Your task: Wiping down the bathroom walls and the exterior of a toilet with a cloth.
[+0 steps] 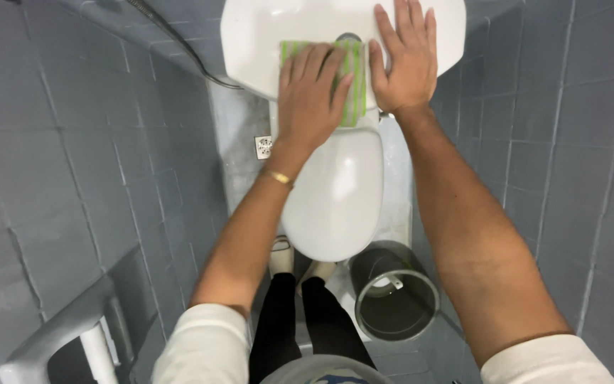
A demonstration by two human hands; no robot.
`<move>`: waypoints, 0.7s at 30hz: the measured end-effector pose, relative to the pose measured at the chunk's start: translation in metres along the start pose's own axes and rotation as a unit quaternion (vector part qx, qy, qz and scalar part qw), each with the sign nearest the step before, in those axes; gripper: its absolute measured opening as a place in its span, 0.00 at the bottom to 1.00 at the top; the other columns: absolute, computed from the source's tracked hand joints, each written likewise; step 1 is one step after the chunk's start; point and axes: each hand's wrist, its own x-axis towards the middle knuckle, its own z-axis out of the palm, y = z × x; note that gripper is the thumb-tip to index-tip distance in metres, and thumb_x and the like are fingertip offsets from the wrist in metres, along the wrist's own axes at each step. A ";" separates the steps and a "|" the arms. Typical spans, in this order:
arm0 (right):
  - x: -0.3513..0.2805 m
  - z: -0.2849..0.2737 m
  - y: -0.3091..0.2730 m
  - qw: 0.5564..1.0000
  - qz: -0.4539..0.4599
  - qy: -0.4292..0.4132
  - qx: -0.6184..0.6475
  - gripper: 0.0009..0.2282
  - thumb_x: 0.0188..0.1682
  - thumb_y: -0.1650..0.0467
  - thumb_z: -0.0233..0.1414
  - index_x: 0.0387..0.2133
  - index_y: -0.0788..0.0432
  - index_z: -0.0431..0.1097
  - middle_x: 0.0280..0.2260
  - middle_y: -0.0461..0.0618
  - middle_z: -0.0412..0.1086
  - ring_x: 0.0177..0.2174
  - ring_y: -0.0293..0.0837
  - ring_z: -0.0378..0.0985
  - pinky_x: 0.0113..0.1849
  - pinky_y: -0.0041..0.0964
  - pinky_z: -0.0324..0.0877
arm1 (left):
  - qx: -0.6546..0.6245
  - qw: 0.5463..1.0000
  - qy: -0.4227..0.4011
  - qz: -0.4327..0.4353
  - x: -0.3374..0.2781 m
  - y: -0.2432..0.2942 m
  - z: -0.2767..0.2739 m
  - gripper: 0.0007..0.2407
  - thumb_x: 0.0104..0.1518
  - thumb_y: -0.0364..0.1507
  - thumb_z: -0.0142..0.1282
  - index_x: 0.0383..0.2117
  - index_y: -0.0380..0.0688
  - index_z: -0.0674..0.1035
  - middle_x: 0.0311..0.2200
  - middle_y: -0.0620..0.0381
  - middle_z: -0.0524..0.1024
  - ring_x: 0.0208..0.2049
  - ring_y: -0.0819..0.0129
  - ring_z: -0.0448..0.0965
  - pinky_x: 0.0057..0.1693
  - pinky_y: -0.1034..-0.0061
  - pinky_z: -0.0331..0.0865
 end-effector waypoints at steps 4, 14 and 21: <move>-0.002 0.004 0.003 1.000 0.000 -0.004 0.000 0.20 0.60 0.69 0.51 0.66 0.57 0.67 0.67 0.57 0.57 0.67 0.53 0.51 0.66 0.52 0.38 | 0.103 0.995 0.010 -0.003 -0.003 0.003 0.022 0.17 0.68 0.36 0.47 0.59 0.42 0.71 0.60 0.52 0.70 0.64 0.59 0.63 0.70 0.60 0.52; -0.003 0.011 0.010 0.999 0.022 -0.033 -0.022 0.20 0.63 0.66 0.48 0.68 0.52 0.64 0.70 0.50 0.51 0.69 0.48 0.46 0.68 0.50 0.36 | 0.184 0.979 -0.050 -0.065 -0.003 -0.042 0.002 0.21 0.65 0.30 0.46 0.64 0.36 0.63 0.67 0.50 0.60 0.68 0.60 0.57 0.69 0.61 0.51; -0.002 0.011 0.009 0.999 0.025 -0.036 -0.027 0.20 0.62 0.66 0.47 0.68 0.52 0.65 0.70 0.49 0.50 0.69 0.47 0.46 0.68 0.50 0.36 | 0.218 0.932 -0.146 -0.248 0.008 -0.037 0.015 0.26 0.74 0.42 0.34 0.72 0.42 0.46 0.75 0.53 0.39 0.75 0.59 0.34 0.75 0.54 0.27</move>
